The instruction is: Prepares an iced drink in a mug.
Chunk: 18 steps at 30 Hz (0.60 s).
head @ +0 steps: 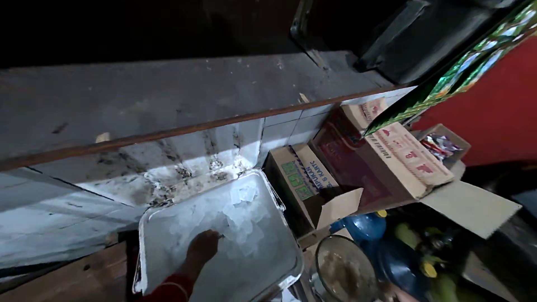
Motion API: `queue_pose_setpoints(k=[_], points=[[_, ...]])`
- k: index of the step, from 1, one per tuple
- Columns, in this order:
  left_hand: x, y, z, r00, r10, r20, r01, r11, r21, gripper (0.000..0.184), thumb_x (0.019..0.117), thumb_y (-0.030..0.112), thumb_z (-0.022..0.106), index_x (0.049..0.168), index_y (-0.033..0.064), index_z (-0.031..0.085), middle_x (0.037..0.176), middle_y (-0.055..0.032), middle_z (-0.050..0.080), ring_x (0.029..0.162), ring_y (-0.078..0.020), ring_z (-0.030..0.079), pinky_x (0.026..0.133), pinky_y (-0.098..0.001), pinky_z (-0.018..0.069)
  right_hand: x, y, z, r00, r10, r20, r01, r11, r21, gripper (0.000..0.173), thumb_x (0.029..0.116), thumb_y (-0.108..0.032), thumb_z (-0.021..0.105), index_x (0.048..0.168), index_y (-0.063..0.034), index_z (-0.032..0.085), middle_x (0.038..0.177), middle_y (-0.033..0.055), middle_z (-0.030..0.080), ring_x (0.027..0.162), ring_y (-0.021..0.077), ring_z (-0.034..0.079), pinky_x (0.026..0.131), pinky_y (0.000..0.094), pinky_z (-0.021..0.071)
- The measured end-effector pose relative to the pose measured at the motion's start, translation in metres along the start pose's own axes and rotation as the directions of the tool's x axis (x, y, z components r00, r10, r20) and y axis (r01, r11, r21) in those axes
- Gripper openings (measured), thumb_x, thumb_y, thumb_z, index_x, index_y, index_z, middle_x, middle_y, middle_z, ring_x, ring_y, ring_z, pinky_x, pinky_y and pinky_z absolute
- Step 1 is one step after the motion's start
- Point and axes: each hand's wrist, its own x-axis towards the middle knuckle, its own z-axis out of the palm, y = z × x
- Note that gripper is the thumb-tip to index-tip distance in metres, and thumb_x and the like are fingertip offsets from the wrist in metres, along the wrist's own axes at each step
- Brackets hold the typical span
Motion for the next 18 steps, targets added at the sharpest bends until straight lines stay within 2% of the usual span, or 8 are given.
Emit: queue_pose_setpoints(k=[2, 4, 9, 12, 15, 18], points=[[-0.004, 0.0, -0.016, 0.995, 0.055, 0.083, -0.064, 0.993, 0.101, 0.037, 0.1045, 0.017, 0.05, 0.137, 0.0008, 0.06, 0.141, -0.0241, 0.058, 0.135, -0.041, 0.054, 0.109, -0.0569, 0.0444, -0.001, -0.001, -0.007, 1.0, -0.001, 0.004, 0.001, 1.0, -0.018, 0.013, 0.0899, -0.017, 0.072, 0.086, -0.0296, 0.073, 0.079, -0.0219, 0.065, 0.072, -0.0095, 0.058, 0.068, 0.0129, 0.0477], [-0.001, 0.007, -0.012, 0.99, 0.043, 0.132, -0.059, 0.991, 0.121, 0.037, 0.104, 0.017, 0.05, 0.136, 0.0013, 0.06, 0.142, -0.0229, 0.058, 0.135, -0.0401, 0.053, 0.11, -0.0564, 0.0443, -0.003, -0.006, -0.01, 1.0, 0.008, 0.015, -0.007, 0.999, -0.041, 0.014, 0.0903, -0.017, 0.071, 0.084, -0.03, 0.072, 0.078, -0.0231, 0.064, 0.071, -0.0107, 0.057, 0.066, 0.0116, 0.0463], [0.008, 0.008, 0.003, 0.993, -0.002, 0.118, -0.008, 0.996, 0.087, 0.036, 0.1018, 0.017, 0.054, 0.134, 0.0023, 0.062, 0.139, -0.0229, 0.061, 0.132, -0.0399, 0.057, 0.107, -0.0559, 0.0469, -0.002, -0.009, -0.01, 1.0, -0.006, -0.001, 0.006, 0.999, -0.033, 0.012, 0.0904, -0.018, 0.071, 0.086, -0.0293, 0.074, 0.08, -0.0223, 0.066, 0.074, -0.0103, 0.059, 0.069, 0.0119, 0.0478], [-0.013, 0.007, -0.006, 0.989, 0.039, 0.142, -0.056, 0.992, 0.114, 0.035, 0.101, 0.016, 0.055, 0.134, 0.0044, 0.061, 0.133, -0.0234, 0.063, 0.128, -0.0409, 0.059, 0.103, -0.0577, 0.049, -0.005, -0.014, -0.011, 1.0, 0.006, -0.016, -0.007, 1.0, -0.017, 0.013, 0.0906, -0.019, 0.071, 0.086, -0.03, 0.074, 0.081, -0.0221, 0.066, 0.075, -0.0099, 0.059, 0.07, 0.0125, 0.0482], [-0.019, 0.044, 0.0, 0.99, 0.065, 0.125, -0.071, 0.997, 0.043, 0.037, 0.1043, 0.016, 0.05, 0.136, 0.0018, 0.06, 0.138, -0.0235, 0.06, 0.132, -0.0398, 0.056, 0.108, -0.055, 0.0457, -0.005, -0.018, -0.012, 1.0, 0.024, -0.004, -0.024, 0.999, -0.026, 0.013, 0.0906, -0.019, 0.071, 0.086, -0.0305, 0.074, 0.081, -0.023, 0.066, 0.074, -0.0107, 0.059, 0.069, 0.0116, 0.0477], [-0.001, 0.088, 0.018, 0.985, 0.125, 0.116, -0.119, 0.991, -0.057, 0.037, 0.1048, 0.018, 0.05, 0.135, 0.0009, 0.062, 0.14, -0.0229, 0.06, 0.133, -0.0389, 0.056, 0.108, -0.056, 0.0459, -0.005, -0.017, -0.01, 1.0, 0.012, 0.001, -0.012, 1.0, -0.02, 0.013, 0.0914, -0.018, 0.071, 0.088, -0.0299, 0.074, 0.082, -0.0225, 0.067, 0.075, -0.0105, 0.059, 0.07, 0.0117, 0.0481]])
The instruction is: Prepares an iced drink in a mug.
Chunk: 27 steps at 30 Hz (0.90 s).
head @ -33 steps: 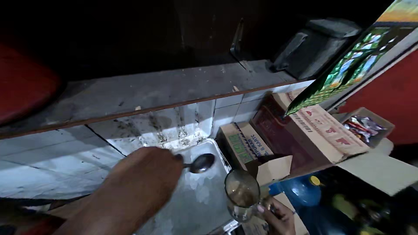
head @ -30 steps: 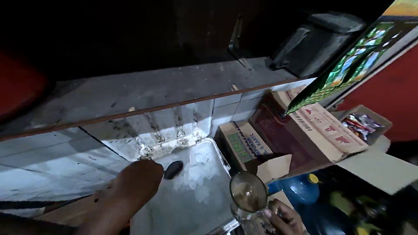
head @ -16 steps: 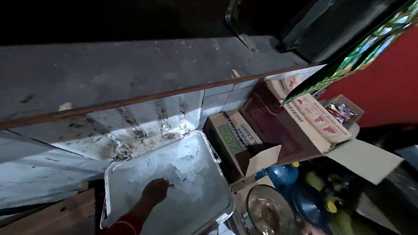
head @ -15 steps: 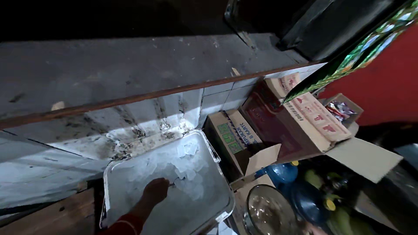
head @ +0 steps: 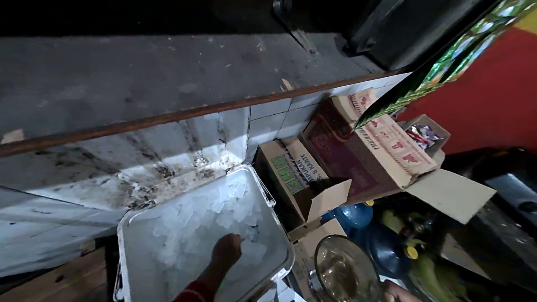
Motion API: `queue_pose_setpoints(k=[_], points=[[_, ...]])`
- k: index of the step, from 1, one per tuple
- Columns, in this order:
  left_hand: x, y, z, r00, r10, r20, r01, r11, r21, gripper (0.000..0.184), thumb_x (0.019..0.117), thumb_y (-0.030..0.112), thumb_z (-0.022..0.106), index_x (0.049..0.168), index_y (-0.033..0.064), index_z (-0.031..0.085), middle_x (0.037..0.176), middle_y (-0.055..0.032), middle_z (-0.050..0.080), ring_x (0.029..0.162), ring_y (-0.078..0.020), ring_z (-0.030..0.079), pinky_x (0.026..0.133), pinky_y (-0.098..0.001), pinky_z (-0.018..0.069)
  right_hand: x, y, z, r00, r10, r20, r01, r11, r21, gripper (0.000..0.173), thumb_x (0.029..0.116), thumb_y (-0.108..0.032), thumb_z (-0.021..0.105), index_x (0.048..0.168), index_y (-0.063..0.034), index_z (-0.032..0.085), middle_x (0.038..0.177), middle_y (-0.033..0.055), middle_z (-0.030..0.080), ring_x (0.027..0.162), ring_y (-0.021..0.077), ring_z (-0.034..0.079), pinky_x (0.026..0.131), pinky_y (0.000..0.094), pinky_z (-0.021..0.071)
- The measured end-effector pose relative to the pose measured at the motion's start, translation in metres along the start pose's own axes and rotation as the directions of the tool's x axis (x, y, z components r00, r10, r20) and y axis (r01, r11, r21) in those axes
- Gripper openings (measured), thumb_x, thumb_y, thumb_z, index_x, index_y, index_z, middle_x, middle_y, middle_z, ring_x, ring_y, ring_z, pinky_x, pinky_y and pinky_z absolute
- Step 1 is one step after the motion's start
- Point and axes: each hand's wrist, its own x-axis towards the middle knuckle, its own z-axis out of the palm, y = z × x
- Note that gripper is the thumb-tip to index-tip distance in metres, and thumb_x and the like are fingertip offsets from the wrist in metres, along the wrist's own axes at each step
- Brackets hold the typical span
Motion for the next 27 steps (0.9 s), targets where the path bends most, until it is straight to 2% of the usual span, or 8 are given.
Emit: queue_pose_setpoints(k=[3, 5, 7, 13, 16, 19, 22, 27], points=[[0.011, 0.023, 0.005, 0.994, 0.06, 0.087, -0.067, 0.995, 0.072, 0.037, 0.1039, 0.017, 0.05, 0.134, -0.0013, 0.061, 0.141, -0.024, 0.059, 0.133, -0.0399, 0.056, 0.107, -0.057, 0.0465, -0.005, 0.0, 0.003, 1.0, -0.003, -0.018, 0.004, 1.0, 0.025, 0.012, 0.0916, -0.019, 0.071, 0.087, -0.0301, 0.074, 0.082, -0.0225, 0.067, 0.076, -0.0104, 0.06, 0.071, 0.012, 0.0487], [0.01, 0.014, 0.004, 0.989, 0.115, 0.096, -0.124, 0.988, 0.092, 0.038, 0.1022, 0.017, 0.053, 0.136, 0.0008, 0.061, 0.14, -0.0244, 0.059, 0.133, -0.0412, 0.056, 0.107, -0.059, 0.0456, -0.008, -0.001, -0.002, 1.0, -0.006, -0.027, 0.007, 0.999, 0.033, 0.012, 0.092, -0.02, 0.071, 0.089, -0.0307, 0.075, 0.084, -0.0227, 0.068, 0.077, -0.0102, 0.061, 0.072, 0.0127, 0.0495], [0.0, 0.011, -0.001, 0.985, 0.142, 0.101, -0.154, 0.981, 0.12, 0.034, 0.1002, 0.015, 0.055, 0.131, 0.0042, 0.063, 0.133, -0.0234, 0.063, 0.129, -0.0408, 0.058, 0.103, -0.0596, 0.0485, -0.011, -0.002, -0.007, 0.999, -0.01, -0.046, 0.011, 1.0, 0.029, 0.011, 0.0918, -0.02, 0.072, 0.089, -0.0303, 0.075, 0.082, -0.0222, 0.068, 0.076, -0.0098, 0.06, 0.071, 0.0127, 0.0493], [-0.032, 0.023, 0.0, 0.987, 0.133, 0.086, -0.145, 0.977, 0.156, 0.032, 0.1026, 0.013, 0.05, 0.132, 0.0043, 0.061, 0.127, -0.0238, 0.065, 0.123, -0.04, 0.063, 0.101, -0.0553, 0.0511, -0.015, -0.004, -0.017, 0.998, -0.006, -0.062, 0.008, 1.0, 0.025, 0.011, 0.0909, -0.018, 0.072, 0.085, -0.0278, 0.073, 0.077, -0.0216, 0.065, 0.071, -0.0107, 0.058, 0.066, 0.0105, 0.0468], [-0.038, 0.017, 0.003, 0.985, 0.117, 0.123, -0.136, 0.977, 0.163, 0.033, 0.1037, 0.011, 0.048, 0.135, 0.0053, 0.058, 0.127, -0.0242, 0.065, 0.123, -0.0409, 0.063, 0.101, -0.0554, 0.0504, -0.017, -0.003, -0.018, 0.996, 0.019, -0.088, -0.018, 1.0, 0.011, 0.011, 0.0898, -0.02, 0.073, 0.084, -0.0293, 0.073, 0.075, -0.0217, 0.065, 0.068, -0.0103, 0.058, 0.063, 0.0107, 0.0469], [-0.04, 0.006, 0.016, 0.984, 0.156, 0.081, -0.164, 0.98, 0.109, 0.031, 0.1066, 0.012, 0.044, 0.133, 0.0045, 0.059, 0.121, -0.0247, 0.068, 0.119, -0.0417, 0.064, 0.1, -0.0558, 0.0508, -0.014, -0.004, -0.019, 0.997, 0.013, -0.081, -0.011, 1.0, 0.02, 0.012, 0.0893, -0.017, 0.073, 0.085, -0.0281, 0.074, 0.078, -0.0207, 0.067, 0.071, -0.0097, 0.059, 0.066, 0.0111, 0.0482], [-0.038, -0.007, 0.034, 0.978, 0.207, -0.006, -0.207, 0.978, -0.031, 0.03, 0.1063, 0.011, 0.044, 0.127, 0.0017, 0.064, 0.113, -0.0247, 0.07, 0.112, -0.0423, 0.067, 0.097, -0.0566, 0.0515, -0.01, -0.004, -0.017, 0.996, 0.006, -0.087, -0.005, 1.0, 0.013, 0.012, 0.0882, -0.017, 0.074, 0.083, -0.0277, 0.074, 0.077, -0.0202, 0.066, 0.071, -0.0097, 0.059, 0.066, 0.011, 0.0477], [-0.044, -0.022, 0.037, 0.96, 0.263, -0.101, -0.276, 0.949, -0.156, 0.028, 0.106, 0.009, 0.045, 0.118, -0.0036, 0.067, 0.106, -0.0259, 0.071, 0.104, -0.0428, 0.069, 0.093, -0.0576, 0.0518, -0.004, 0.003, -0.014, 0.997, 0.015, -0.072, -0.014, 1.0, 0.017, 0.012, 0.0882, -0.016, 0.073, 0.083, -0.0265, 0.075, 0.076, -0.0188, 0.067, 0.069, -0.0086, 0.059, 0.066, 0.0123, 0.049]])
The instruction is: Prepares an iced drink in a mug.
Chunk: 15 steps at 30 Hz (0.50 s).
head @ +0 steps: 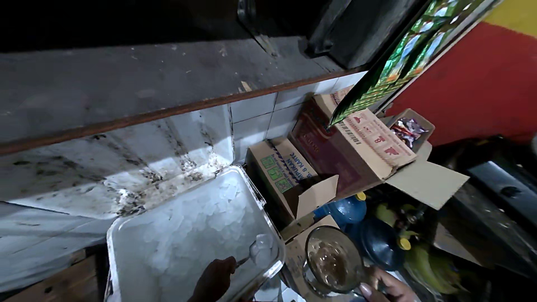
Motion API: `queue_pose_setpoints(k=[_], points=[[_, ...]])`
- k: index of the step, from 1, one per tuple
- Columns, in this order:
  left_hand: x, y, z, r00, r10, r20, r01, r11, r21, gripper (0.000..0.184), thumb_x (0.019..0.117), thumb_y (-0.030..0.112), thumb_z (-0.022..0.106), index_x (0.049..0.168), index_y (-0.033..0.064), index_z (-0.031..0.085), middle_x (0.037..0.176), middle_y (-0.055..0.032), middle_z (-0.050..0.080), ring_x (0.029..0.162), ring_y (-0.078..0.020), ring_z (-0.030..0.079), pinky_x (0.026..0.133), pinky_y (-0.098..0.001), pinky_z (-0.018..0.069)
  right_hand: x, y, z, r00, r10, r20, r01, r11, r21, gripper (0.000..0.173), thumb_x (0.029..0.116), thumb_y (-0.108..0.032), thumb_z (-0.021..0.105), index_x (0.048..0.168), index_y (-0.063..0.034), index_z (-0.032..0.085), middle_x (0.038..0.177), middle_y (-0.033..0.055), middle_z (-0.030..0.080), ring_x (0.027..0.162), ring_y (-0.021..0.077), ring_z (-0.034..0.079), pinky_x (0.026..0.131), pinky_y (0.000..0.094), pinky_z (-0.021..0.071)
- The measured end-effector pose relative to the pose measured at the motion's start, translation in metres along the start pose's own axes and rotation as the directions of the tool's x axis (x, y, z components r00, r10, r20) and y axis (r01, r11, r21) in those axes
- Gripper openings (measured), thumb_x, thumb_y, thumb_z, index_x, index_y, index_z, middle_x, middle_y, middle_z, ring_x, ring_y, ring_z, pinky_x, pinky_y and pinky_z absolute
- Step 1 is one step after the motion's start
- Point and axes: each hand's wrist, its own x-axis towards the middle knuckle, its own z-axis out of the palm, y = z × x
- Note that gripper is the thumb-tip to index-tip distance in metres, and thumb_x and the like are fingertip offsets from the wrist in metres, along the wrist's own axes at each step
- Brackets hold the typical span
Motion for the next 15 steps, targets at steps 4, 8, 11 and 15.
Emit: queue_pose_setpoints(k=[4, 8, 11, 15], points=[[-0.011, -0.005, -0.027, 0.999, 0.025, 0.039, -0.025, 1.0, -0.002, 0.03, 0.1081, 0.012, 0.045, 0.117, -0.0055, 0.067, 0.107, -0.026, 0.071, 0.104, -0.0411, 0.068, 0.096, -0.0561, 0.0505, 0.006, 0.014, 0.003, 1.0, 0.006, 0.013, -0.006, 1.0, 0.007, 0.014, 0.0882, -0.016, 0.073, 0.081, -0.027, 0.073, 0.071, -0.0187, 0.064, 0.063, -0.0091, 0.056, 0.059, 0.0115, 0.0458], [-0.025, -0.008, -0.051, 0.998, 0.032, 0.052, -0.032, 0.999, 0.0, 0.03, 0.1086, 0.014, 0.046, 0.114, -0.0069, 0.067, 0.104, -0.0261, 0.07, 0.1, -0.0407, 0.068, 0.094, -0.0559, 0.0501, 0.011, 0.029, 0.008, 0.999, 0.038, 0.018, -0.038, 0.999, 0.003, 0.016, 0.0861, -0.016, 0.075, 0.076, -0.0281, 0.07, 0.068, -0.0187, 0.062, 0.06, -0.0083, 0.053, 0.056, 0.0127, 0.0434], [-0.035, -0.014, -0.063, 0.998, 0.053, 0.024, -0.053, 0.999, -0.003, 0.029, 0.1077, 0.012, 0.048, 0.11, -0.0083, 0.068, 0.1, -0.0264, 0.07, 0.095, -0.04, 0.068, 0.091, -0.0551, 0.0514, 0.013, 0.036, 0.014, 0.999, 0.05, 0.02, -0.05, 0.999, 0.005, 0.017, 0.0847, -0.015, 0.075, 0.074, -0.0267, 0.069, 0.067, -0.0186, 0.061, 0.058, -0.0083, 0.052, 0.055, 0.0128, 0.0424], [-0.053, -0.009, -0.09, 0.997, 0.035, 0.071, -0.036, 0.999, 0.021, 0.027, 0.1063, 0.009, 0.049, 0.111, -0.0087, 0.069, 0.104, -0.0272, 0.069, 0.099, -0.041, 0.066, 0.094, -0.0561, 0.0493, 0.014, 0.042, 0.02, 0.998, 0.045, 0.039, -0.046, 0.999, 0.021, 0.016, 0.084, -0.013, 0.075, 0.074, -0.024, 0.069, 0.07, -0.017, 0.063, 0.06, -0.0071, 0.054, 0.056, 0.0139, 0.0447]])
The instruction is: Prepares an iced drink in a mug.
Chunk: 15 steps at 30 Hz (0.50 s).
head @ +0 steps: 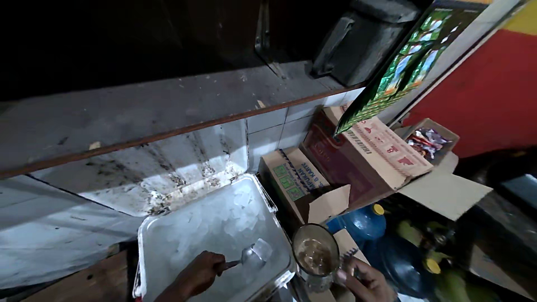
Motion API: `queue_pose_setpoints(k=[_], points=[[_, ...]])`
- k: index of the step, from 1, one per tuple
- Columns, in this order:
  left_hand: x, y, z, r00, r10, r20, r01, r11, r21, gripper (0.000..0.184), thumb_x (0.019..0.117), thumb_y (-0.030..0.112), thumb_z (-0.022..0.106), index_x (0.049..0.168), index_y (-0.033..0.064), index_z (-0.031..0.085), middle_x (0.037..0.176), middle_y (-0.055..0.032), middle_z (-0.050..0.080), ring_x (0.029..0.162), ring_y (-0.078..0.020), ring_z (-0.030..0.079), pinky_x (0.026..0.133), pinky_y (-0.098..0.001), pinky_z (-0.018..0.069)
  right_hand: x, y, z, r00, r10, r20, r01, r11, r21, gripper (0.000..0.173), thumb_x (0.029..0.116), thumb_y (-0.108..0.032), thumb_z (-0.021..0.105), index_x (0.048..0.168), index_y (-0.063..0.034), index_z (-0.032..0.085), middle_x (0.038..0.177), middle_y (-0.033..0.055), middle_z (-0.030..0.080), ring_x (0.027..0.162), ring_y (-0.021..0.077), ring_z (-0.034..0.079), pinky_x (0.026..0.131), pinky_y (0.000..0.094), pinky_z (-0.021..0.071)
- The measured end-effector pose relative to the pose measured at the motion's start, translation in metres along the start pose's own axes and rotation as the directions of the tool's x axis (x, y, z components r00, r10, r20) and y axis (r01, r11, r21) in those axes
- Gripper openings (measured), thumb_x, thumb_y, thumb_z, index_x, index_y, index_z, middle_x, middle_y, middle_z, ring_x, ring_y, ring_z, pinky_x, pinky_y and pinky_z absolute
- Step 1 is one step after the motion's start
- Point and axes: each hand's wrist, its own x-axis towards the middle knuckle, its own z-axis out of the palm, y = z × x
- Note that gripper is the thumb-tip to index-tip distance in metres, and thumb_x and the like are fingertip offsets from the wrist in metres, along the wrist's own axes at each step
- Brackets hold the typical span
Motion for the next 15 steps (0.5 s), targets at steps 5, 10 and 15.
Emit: queue_pose_setpoints(k=[5, 10, 15], points=[[-0.05, 0.033, -0.069, 0.999, 0.025, -0.022, -0.023, 0.996, 0.085, 0.025, 0.1057, 0.009, 0.051, 0.11, -0.008, 0.069, 0.098, -0.0264, 0.069, 0.089, -0.039, 0.066, 0.087, -0.0564, 0.0507, 0.005, 0.003, 0.009, 0.999, 0.002, 0.051, -0.003, 1.0, 0.011, 0.017, 0.0832, -0.008, 0.073, 0.074, -0.021, 0.068, 0.067, -0.015, 0.062, 0.058, -0.0047, 0.056, 0.055, 0.0165, 0.0478], [-0.101, 0.112, -0.146, 0.996, 0.064, -0.061, -0.046, 0.966, 0.254, 0.026, 0.1072, 0.011, 0.05, 0.107, -0.0051, 0.07, 0.089, -0.0221, 0.068, 0.082, -0.0357, 0.065, 0.08, -0.0557, 0.051, 0.013, 0.003, 0.023, 0.994, -0.018, 0.11, 0.023, 0.999, -0.045, 0.017, 0.0823, -0.003, 0.071, 0.073, -0.0156, 0.066, 0.063, -0.0147, 0.06, 0.054, -0.0062, 0.053, 0.051, 0.0148, 0.0457], [-0.102, 0.199, -0.161, 1.0, 0.02, -0.014, -0.01, 0.845, 0.534, 0.023, 0.104, 0.017, 0.055, 0.105, -0.0005, 0.071, 0.098, -0.0209, 0.068, 0.097, -0.0399, 0.066, 0.084, -0.0607, 0.0501, 0.017, -0.002, 0.049, 0.99, -0.049, 0.131, 0.061, 0.995, -0.083, 0.017, 0.0808, 0.0, 0.072, 0.073, -0.0131, 0.065, 0.063, -0.0167, 0.057, 0.056, -0.0098, 0.05, 0.055, 0.0122, 0.0432]])
